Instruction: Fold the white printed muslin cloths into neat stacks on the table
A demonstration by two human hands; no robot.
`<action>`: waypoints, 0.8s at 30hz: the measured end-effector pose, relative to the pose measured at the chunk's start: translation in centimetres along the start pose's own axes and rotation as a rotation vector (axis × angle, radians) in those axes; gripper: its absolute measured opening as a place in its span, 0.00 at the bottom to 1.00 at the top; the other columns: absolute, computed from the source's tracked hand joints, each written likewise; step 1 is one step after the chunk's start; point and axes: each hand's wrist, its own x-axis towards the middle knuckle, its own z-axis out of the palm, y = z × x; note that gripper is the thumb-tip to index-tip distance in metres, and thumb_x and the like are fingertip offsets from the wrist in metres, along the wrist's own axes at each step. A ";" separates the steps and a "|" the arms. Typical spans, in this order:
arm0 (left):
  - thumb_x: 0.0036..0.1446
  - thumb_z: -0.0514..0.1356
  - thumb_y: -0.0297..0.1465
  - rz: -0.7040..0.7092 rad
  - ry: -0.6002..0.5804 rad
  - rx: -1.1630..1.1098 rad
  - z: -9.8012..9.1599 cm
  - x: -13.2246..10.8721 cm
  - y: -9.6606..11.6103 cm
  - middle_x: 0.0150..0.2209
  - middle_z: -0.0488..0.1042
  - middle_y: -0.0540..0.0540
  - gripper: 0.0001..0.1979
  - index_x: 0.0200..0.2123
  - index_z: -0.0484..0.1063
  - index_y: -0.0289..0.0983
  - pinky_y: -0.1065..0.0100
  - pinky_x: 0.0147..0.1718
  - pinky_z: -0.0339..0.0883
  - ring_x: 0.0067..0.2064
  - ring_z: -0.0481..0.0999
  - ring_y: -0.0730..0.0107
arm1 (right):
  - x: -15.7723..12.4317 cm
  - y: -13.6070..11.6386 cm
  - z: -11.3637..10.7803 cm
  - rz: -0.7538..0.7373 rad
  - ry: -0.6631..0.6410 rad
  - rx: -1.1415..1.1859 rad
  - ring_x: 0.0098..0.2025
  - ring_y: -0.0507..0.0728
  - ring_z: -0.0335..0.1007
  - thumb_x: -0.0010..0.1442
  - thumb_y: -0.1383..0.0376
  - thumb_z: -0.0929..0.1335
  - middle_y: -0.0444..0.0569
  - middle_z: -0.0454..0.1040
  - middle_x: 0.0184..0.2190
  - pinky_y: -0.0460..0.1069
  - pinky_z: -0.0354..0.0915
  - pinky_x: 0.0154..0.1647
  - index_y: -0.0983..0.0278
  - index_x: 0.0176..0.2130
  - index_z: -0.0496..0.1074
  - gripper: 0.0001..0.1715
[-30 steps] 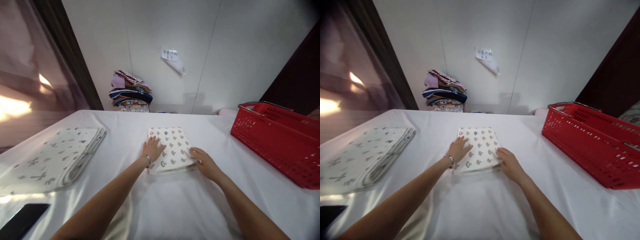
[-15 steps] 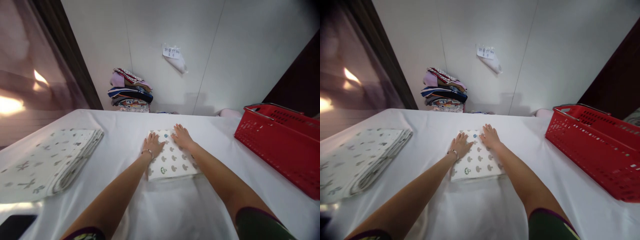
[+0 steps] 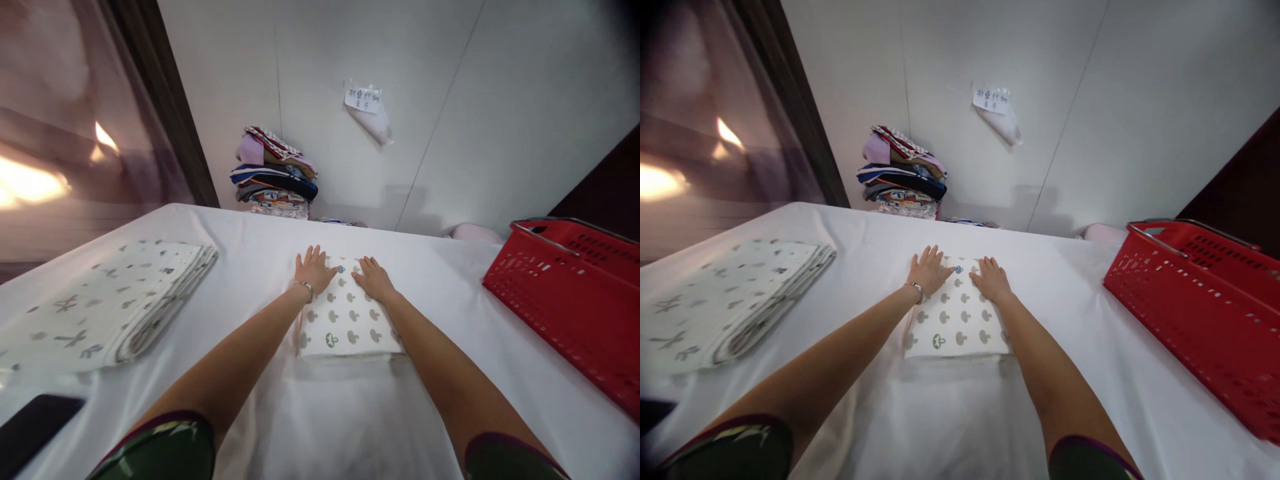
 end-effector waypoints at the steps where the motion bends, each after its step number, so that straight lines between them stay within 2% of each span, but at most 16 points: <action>1: 0.55 0.42 0.51 -0.019 -0.016 -0.014 0.2 0.3 -0.4 0.65 0.41 0.44 0.35 0.60 0.52 0.38 0.47 0.59 0.33 0.65 0.37 0.54 | 0.0 0.1 0.1 -0.003 0.002 0.000 0.66 0.61 0.30 0.62 0.48 0.52 0.52 0.40 0.65 0.58 0.40 0.60 0.64 0.63 0.45 0.37; 5: 0.54 0.39 0.54 -0.091 -0.117 -0.108 1.4 0.8 -1.9 0.66 0.38 0.48 0.37 0.62 0.47 0.41 0.48 0.59 0.39 0.65 0.37 0.55 | 0.2 0.1 0.1 -0.018 0.004 0.014 0.65 0.61 0.30 0.62 0.49 0.53 0.52 0.41 0.65 0.57 0.40 0.61 0.65 0.62 0.47 0.36; 8: 0.54 0.40 0.54 -0.087 -0.112 -0.126 1.7 0.8 -2.2 0.66 0.37 0.48 0.36 0.62 0.47 0.42 0.49 0.59 0.39 0.65 0.36 0.55 | 0.1 -0.2 -0.5 -0.011 -0.005 0.079 0.66 0.61 0.30 0.61 0.51 0.56 0.52 0.42 0.65 0.58 0.39 0.62 0.66 0.62 0.49 0.36; 11: 0.55 0.43 0.51 -0.085 -0.110 -0.154 1.1 0.6 -1.8 0.66 0.38 0.46 0.34 0.61 0.49 0.41 0.51 0.59 0.40 0.65 0.37 0.55 | -1.0 -0.2 -1.3 0.045 -0.010 0.255 0.66 0.60 0.30 0.59 0.53 0.59 0.53 0.40 0.65 0.56 0.39 0.63 0.67 0.61 0.52 0.36; 13: 0.55 0.47 0.48 -0.110 -0.086 -0.205 0.5 -0.1 -1.7 0.66 0.37 0.45 0.33 0.61 0.50 0.40 0.56 0.59 0.45 0.64 0.44 0.56 | -2.8 0.3 -1.6 0.107 0.018 0.406 0.66 0.59 0.33 0.57 0.53 0.61 0.52 0.39 0.65 0.55 0.39 0.63 0.65 0.61 0.53 0.37; 15: 0.54 0.50 0.44 -0.150 -0.034 -0.273 -0.1 -1.4 -1.7 0.66 0.38 0.42 0.32 0.60 0.50 0.38 0.61 0.56 0.52 0.62 0.53 0.57 | -5.4 1.1 -1.5 0.174 0.059 0.551 0.65 0.60 0.38 0.55 0.54 0.63 0.51 0.41 0.65 0.55 0.41 0.63 0.63 0.61 0.54 0.37; 18: 0.52 0.54 0.40 -0.216 0.010 -0.385 -0.8 -4.5 -1.9 0.61 0.54 0.39 0.30 0.57 0.55 0.37 0.63 0.50 0.60 0.55 0.64 0.58 | -10.2 2.3 -0.8 0.282 0.079 0.805 0.60 0.60 0.52 0.52 0.54 0.66 0.50 0.55 0.61 0.55 0.51 0.60 0.61 0.60 0.55 0.39; 21: 0.50 0.57 0.38 -0.324 -0.081 -0.541 -1.2 -7.8 -2.1 0.52 0.67 0.38 0.28 0.54 0.58 0.36 0.66 0.44 0.63 0.49 0.70 0.59 | -14.6 2.6 -0.4 0.341 0.055 1.041 0.55 0.59 0.61 0.50 0.54 0.69 0.50 0.62 0.57 0.53 0.59 0.55 0.61 0.61 0.54 0.43; 24: 0.49 0.60 0.39 -0.391 -0.170 -0.680 -1.3 -10.3 -1.9 0.49 0.70 0.38 0.33 0.56 0.56 0.34 0.67 0.41 0.65 0.46 0.72 0.60 | -17.5 1.9 -0.7 0.381 0.081 1.130 0.56 0.58 0.60 0.48 0.53 0.70 0.49 0.60 0.58 0.50 0.60 0.54 0.61 0.60 0.55 0.45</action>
